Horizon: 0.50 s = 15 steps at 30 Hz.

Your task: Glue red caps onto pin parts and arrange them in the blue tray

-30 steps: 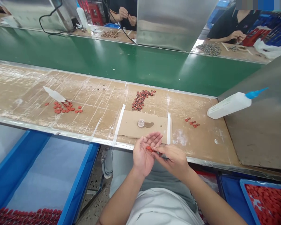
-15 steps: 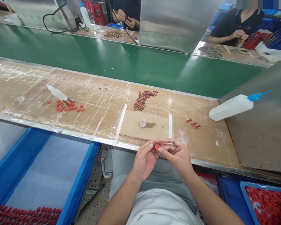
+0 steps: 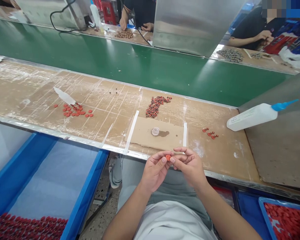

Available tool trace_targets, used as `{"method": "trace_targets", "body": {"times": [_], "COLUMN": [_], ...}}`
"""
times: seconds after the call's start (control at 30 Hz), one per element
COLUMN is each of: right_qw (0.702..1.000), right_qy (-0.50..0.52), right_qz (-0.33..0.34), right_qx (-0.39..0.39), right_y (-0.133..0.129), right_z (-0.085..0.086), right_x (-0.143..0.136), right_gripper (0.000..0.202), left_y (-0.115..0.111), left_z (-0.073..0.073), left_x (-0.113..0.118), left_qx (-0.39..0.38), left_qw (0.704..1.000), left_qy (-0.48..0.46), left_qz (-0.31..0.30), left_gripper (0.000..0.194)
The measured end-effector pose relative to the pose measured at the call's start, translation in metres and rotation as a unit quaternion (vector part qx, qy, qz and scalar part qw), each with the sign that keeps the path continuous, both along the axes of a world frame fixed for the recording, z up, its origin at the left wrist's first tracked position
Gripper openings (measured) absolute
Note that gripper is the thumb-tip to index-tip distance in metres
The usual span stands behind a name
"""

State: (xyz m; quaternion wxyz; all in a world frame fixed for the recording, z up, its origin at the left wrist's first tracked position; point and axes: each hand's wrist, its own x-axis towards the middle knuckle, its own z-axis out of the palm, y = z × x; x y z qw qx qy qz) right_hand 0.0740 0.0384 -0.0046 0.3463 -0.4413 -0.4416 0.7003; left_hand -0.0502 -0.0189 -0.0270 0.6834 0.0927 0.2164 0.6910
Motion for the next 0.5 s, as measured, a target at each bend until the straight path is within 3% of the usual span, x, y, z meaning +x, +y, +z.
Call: {"method": "trace_targets", "body": {"times": [0.17,0.27,0.37,0.5], "right_qw": [1.000,0.997,0.985,0.960], "right_qy": [0.004,-0.032,-0.085,-0.142], "right_qz": [-0.010,-0.025,-0.019,0.067], "right_qx": [0.011,0.065,0.147,0.231], "right_y": [-0.001,0.001,0.008,0.031], "right_z": [-0.002,0.001,0.002,-0.006], "right_x": [-0.015,-0.033,-0.065,-0.133], "right_gripper": [0.039,0.034,0.031,0.030], "left_y": [-0.007,-0.017,-0.030,-0.052], "left_z": [0.003,0.006,0.006,0.002], "left_x": [-0.020,-0.042,-0.066,-0.092], "left_qx": [-0.052,-0.066,-0.056,-0.046], "left_qw": [0.995,0.989,0.985,0.979], "left_qy": [-0.082,-0.111,-0.109,-0.081], "left_qz": [0.034,0.075,0.124,0.184], "left_gripper": [0.033,0.041,0.045,0.042]}}
